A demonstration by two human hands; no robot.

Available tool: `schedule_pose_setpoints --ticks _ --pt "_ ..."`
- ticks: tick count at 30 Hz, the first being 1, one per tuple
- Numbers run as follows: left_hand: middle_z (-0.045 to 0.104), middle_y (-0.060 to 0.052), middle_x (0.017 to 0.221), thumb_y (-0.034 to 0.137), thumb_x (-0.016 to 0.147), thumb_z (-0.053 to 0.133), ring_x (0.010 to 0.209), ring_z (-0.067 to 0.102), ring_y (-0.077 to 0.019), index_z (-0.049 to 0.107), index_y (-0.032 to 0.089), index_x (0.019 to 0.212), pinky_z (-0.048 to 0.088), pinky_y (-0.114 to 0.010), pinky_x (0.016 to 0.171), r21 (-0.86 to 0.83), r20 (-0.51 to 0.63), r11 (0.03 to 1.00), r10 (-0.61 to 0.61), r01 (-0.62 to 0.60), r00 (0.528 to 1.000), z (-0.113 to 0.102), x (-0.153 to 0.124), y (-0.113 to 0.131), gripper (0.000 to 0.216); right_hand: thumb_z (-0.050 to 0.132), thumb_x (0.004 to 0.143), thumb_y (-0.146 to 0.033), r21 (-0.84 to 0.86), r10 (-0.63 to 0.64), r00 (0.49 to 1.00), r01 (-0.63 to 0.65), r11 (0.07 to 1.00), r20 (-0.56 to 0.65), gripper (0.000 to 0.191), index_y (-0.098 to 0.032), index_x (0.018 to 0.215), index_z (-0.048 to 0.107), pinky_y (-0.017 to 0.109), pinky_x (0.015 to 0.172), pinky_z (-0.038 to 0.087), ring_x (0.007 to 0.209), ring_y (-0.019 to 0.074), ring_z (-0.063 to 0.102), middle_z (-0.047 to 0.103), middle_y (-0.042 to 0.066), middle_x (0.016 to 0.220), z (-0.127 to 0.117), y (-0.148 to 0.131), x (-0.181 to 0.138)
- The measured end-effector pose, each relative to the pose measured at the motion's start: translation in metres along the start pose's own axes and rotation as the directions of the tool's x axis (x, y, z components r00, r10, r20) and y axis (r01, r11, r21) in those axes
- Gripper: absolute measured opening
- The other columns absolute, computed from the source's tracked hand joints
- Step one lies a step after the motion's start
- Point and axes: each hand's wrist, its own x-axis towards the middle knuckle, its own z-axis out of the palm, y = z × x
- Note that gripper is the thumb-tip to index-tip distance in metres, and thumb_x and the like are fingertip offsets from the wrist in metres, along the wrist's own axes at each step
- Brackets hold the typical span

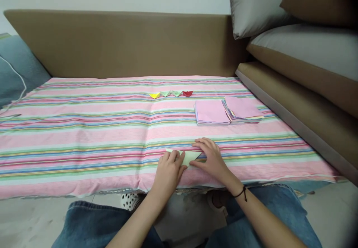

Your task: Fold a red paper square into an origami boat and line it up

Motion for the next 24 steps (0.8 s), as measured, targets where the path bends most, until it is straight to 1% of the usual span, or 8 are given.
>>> schedule_pose_setpoints --ticks 2,4,8,13,15,18,21,24 --pt "0.055 -0.006 0.102 0.028 0.085 0.052 0.089 0.047 -0.0214 0.05 0.023 0.122 0.041 -0.035 0.073 -0.005 -0.014 1.0 0.005 -0.005 1.0 0.001 -0.001 0.0 0.037 0.073 0.066 -0.038 0.055 0.009 1.0 -0.009 0.998 -0.007 0.031 -0.026 0.093 0.063 0.048 0.097 0.032 0.118 0.0289 0.041 0.058 0.005 0.117 -0.002 0.003 0.001" --pt "0.055 -0.007 0.103 0.029 0.085 0.052 0.09 0.048 -0.0217 0.047 0.022 0.125 0.041 -0.035 0.074 -0.026 -0.035 1.0 -0.007 0.006 0.999 0.002 -0.002 0.0 0.041 0.072 0.068 -0.035 0.11 0.023 1.0 -0.021 0.994 -0.014 0.021 -0.026 0.085 0.064 0.048 0.097 0.032 0.118 0.0283 0.042 0.06 0.004 0.115 -0.003 0.004 0.002" --pt "0.057 -0.007 0.104 0.028 0.088 0.048 0.091 0.048 -0.022 0.034 0.02 0.135 0.04 -0.035 0.076 -0.061 -0.085 0.998 -0.024 0.019 0.996 0.004 -0.008 0.002 0.05 0.07 0.071 -0.034 0.177 0.053 0.999 -0.05 0.983 -0.009 0.017 -0.026 0.085 0.065 0.049 0.097 0.031 0.118 0.028 0.042 0.061 0.005 0.112 -0.005 0.004 0.004" --pt "0.057 -0.008 0.108 0.022 0.09 0.041 0.092 0.048 -0.0213 0.042 0.023 0.13 0.039 -0.035 0.077 0.053 -0.127 0.996 0.079 -0.073 0.989 0.008 -0.016 0.003 0.04 0.064 0.075 -0.033 0.186 0.067 0.998 -0.069 0.98 0.013 0.008 -0.026 0.078 0.063 0.05 0.097 0.029 0.118 0.0283 0.042 0.062 0.004 0.112 -0.004 0.003 0.008" --pt "0.057 -0.008 0.109 0.02 0.09 0.041 0.091 0.049 -0.0212 0.043 0.023 0.13 0.039 -0.035 0.076 0.115 -0.137 0.988 0.114 -0.099 0.984 0.009 -0.018 0.004 0.04 0.063 0.076 -0.032 0.189 0.066 0.997 -0.07 0.979 0.027 0.008 -0.025 0.074 0.06 0.05 0.098 0.028 0.118 0.0278 0.041 0.062 0.003 0.113 -0.003 0.002 0.009" --pt "0.057 -0.009 0.108 0.018 0.089 0.042 0.09 0.049 -0.0216 0.038 0.022 0.133 0.039 -0.036 0.075 0.196 -0.136 0.973 0.152 -0.124 0.979 0.01 -0.02 0.005 0.044 0.064 0.075 -0.032 0.196 0.045 0.998 -0.054 0.979 0.051 0.012 -0.024 0.071 0.057 0.05 0.099 0.027 0.121 0.0269 0.038 0.062 0.002 0.115 -0.003 0.002 0.011" --pt "0.057 -0.009 0.108 0.016 0.088 0.043 0.09 0.05 -0.022 0.034 0.022 0.136 0.04 -0.036 0.074 0.248 -0.123 0.958 0.178 -0.144 0.976 0.011 -0.022 0.007 0.049 0.064 0.076 -0.032 0.187 0.033 0.997 -0.046 0.981 0.068 0.012 -0.024 0.069 0.058 0.05 0.099 0.027 0.123 0.0268 0.037 0.061 0.002 0.116 -0.003 0.001 0.012" --pt "0.057 -0.01 0.109 0.018 0.089 0.041 0.091 0.051 -0.0215 0.035 0.021 0.135 0.041 -0.037 0.075 0.256 -0.137 0.956 0.181 -0.141 0.974 0.011 -0.021 0.009 0.046 0.063 0.077 -0.032 0.151 0.032 0.998 -0.041 0.988 0.061 0.014 -0.024 0.066 0.06 0.05 0.098 0.028 0.121 0.0276 0.039 0.062 0.002 0.114 -0.001 0.001 0.013"
